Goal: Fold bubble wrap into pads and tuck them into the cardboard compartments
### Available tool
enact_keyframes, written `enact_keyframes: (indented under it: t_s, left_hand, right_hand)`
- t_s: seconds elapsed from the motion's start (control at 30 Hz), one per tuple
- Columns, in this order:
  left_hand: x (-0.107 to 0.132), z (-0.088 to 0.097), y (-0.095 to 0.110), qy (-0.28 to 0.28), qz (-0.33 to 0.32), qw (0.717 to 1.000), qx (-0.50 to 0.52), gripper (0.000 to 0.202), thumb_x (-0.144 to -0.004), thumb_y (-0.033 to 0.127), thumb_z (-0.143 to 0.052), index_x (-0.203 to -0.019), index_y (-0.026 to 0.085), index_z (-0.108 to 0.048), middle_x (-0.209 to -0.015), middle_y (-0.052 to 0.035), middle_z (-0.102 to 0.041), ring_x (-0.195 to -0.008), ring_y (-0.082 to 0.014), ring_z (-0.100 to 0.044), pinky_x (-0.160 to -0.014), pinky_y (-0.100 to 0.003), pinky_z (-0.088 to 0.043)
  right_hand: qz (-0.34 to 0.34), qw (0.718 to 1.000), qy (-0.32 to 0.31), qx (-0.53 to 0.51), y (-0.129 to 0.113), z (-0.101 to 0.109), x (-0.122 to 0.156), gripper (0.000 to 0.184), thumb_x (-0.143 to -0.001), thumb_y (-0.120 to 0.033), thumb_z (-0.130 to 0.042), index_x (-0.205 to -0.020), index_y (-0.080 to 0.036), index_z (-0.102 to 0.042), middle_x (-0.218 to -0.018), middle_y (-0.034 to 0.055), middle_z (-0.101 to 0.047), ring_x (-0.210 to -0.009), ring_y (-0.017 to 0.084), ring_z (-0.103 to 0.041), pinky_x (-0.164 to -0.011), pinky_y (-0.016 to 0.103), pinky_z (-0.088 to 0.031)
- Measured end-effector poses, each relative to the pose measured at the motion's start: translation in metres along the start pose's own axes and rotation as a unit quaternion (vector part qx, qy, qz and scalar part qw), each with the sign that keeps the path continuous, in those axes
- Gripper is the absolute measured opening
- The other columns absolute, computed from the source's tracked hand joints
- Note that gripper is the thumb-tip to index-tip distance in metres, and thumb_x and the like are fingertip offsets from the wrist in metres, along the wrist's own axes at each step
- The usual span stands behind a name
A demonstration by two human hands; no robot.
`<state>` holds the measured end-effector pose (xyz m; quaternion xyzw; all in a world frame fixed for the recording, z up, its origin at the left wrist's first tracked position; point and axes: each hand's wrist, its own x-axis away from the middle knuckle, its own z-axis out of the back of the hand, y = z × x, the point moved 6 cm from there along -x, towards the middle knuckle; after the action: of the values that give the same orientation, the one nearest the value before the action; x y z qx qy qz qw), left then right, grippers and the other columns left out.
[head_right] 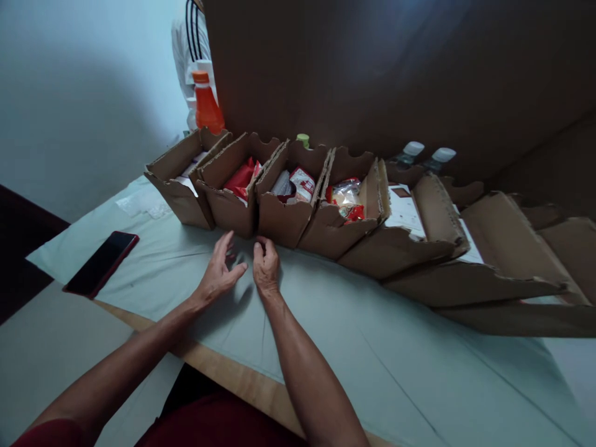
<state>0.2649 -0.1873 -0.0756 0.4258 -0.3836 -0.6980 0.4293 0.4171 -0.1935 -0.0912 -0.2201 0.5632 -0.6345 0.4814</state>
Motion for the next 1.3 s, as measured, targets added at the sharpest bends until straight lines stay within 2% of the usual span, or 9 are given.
enact_keyframes:
  t_s: [0.17, 0.33, 0.5, 0.63, 0.77, 0.9, 1.07, 1.2, 1.3]
  left_hand:
    - [0.037, 0.061, 0.002, 0.033, -0.01, 0.994, -0.103, 0.048, -0.086, 0.026, -0.062, -0.135, 0.022, -0.061, -0.152, -0.0157, -0.052, -0.14, -0.0328, -0.052, -0.107, -0.053, -0.052]
    - [0.075, 0.113, -0.005, 0.107, -0.001, 0.985, -0.137, 0.03, -0.09, 0.023, -0.061, -0.118, 0.023, -0.07, -0.141, -0.0121, -0.063, -0.132, -0.0306, -0.059, -0.105, -0.05, -0.055]
    - [0.103, 0.125, -0.015, 0.184, -0.028, 0.969, -0.162, 0.025, -0.09, 0.018, -0.06, -0.111, 0.023, -0.071, -0.136, -0.0114, -0.066, -0.134, -0.0316, -0.057, -0.109, -0.055, -0.052]
    - [0.111, 0.125, -0.013, 0.23, -0.052, 0.96, -0.149, 0.026, -0.089, 0.015, -0.059, -0.112, 0.023, -0.07, -0.136, -0.0116, -0.065, -0.134, -0.0303, -0.057, -0.113, -0.055, -0.047]
    - [0.115, 0.134, -0.021, 0.289, 0.004, 0.956, -0.048, 0.038, -0.093, 0.027, -0.059, -0.13, 0.023, -0.061, -0.144, -0.0131, -0.058, -0.137, -0.0286, -0.055, -0.116, -0.051, -0.044]
    - [0.119, 0.15, -0.031, 0.331, 0.039, 0.939, 0.085, 0.059, -0.092, 0.04, -0.064, -0.146, 0.022, -0.047, -0.155, -0.0154, -0.047, -0.145, -0.0306, -0.047, -0.121, -0.048, -0.039]
    - [0.121, 0.183, -0.02, 0.332, 0.007, 0.938, 0.102, 0.078, -0.086, 0.041, -0.072, -0.154, 0.026, -0.039, -0.16, -0.0144, -0.042, -0.152, -0.0333, -0.038, -0.123, -0.051, -0.033]
    - [0.12, 0.177, -0.012, 0.217, 0.022, 0.963, 0.155, 0.086, -0.082, 0.04, -0.073, -0.158, 0.029, -0.034, -0.162, -0.0119, -0.043, -0.152, -0.0327, -0.037, -0.122, -0.051, -0.036]
    - [0.131, 0.159, -0.016, 0.136, 0.1, 0.975, 0.146, 0.071, -0.076, 0.045, -0.077, -0.14, 0.021, -0.056, -0.139, -0.0142, -0.065, -0.134, -0.0357, -0.058, -0.11, -0.048, -0.051]
  right_hand:
    - [0.045, 0.998, -0.038, 0.006, -0.025, -0.005, 0.009, 0.03, -0.091, -0.036, -0.047, -0.1, -0.021, -0.071, -0.102, 0.0099, -0.076, -0.099, 0.025, -0.068, -0.096, 0.042, -0.052]
    - [0.138, 0.982, -0.13, 0.021, -0.102, -0.04, 0.007, 0.039, -0.094, -0.033, -0.049, -0.128, -0.026, -0.068, -0.099, 0.0048, -0.076, -0.09, 0.021, -0.07, -0.092, 0.036, -0.054]
    - [0.215, 0.928, -0.198, 0.233, -0.184, -0.096, -0.041, 0.068, -0.092, -0.027, -0.054, -0.159, -0.022, -0.04, -0.094, 0.0062, -0.077, -0.082, 0.026, -0.07, -0.085, 0.04, -0.054]
    - [0.192, 0.892, -0.189, 0.363, -0.203, -0.12, -0.073, 0.036, -0.093, -0.025, -0.056, -0.126, -0.02, -0.071, -0.096, 0.011, -0.078, -0.089, 0.031, -0.072, -0.08, 0.039, -0.051]
    - [0.218, 0.886, -0.203, 0.355, -0.204, -0.119, -0.053, 0.025, -0.094, -0.022, -0.053, -0.104, -0.023, -0.076, -0.092, 0.008, -0.079, -0.086, 0.027, -0.072, -0.075, 0.033, -0.047]
    - [0.266, 0.888, -0.252, 0.278, -0.208, -0.08, 0.003, 0.021, -0.092, -0.024, -0.053, -0.093, -0.025, -0.074, -0.08, 0.003, -0.076, -0.071, 0.02, -0.069, -0.067, 0.028, -0.044]
    - [0.209, 0.91, -0.305, 0.184, -0.2, 0.015, 0.048, 0.017, -0.092, -0.028, -0.056, -0.088, -0.026, -0.072, -0.074, 0.0004, -0.074, -0.064, 0.017, -0.068, -0.061, 0.027, -0.049]
    - [0.1, 0.97, -0.171, 0.139, -0.16, 0.102, 0.05, 0.018, -0.089, -0.039, -0.063, -0.099, -0.028, -0.074, -0.084, 0.0041, -0.078, -0.071, 0.022, -0.074, -0.064, 0.033, -0.059]
    - [0.044, 0.99, -0.097, 0.094, -0.123, 0.142, 0.07, 0.05, -0.085, -0.043, -0.071, -0.133, -0.03, -0.063, -0.107, 0.0094, -0.078, -0.09, 0.026, -0.077, -0.076, 0.038, -0.063]
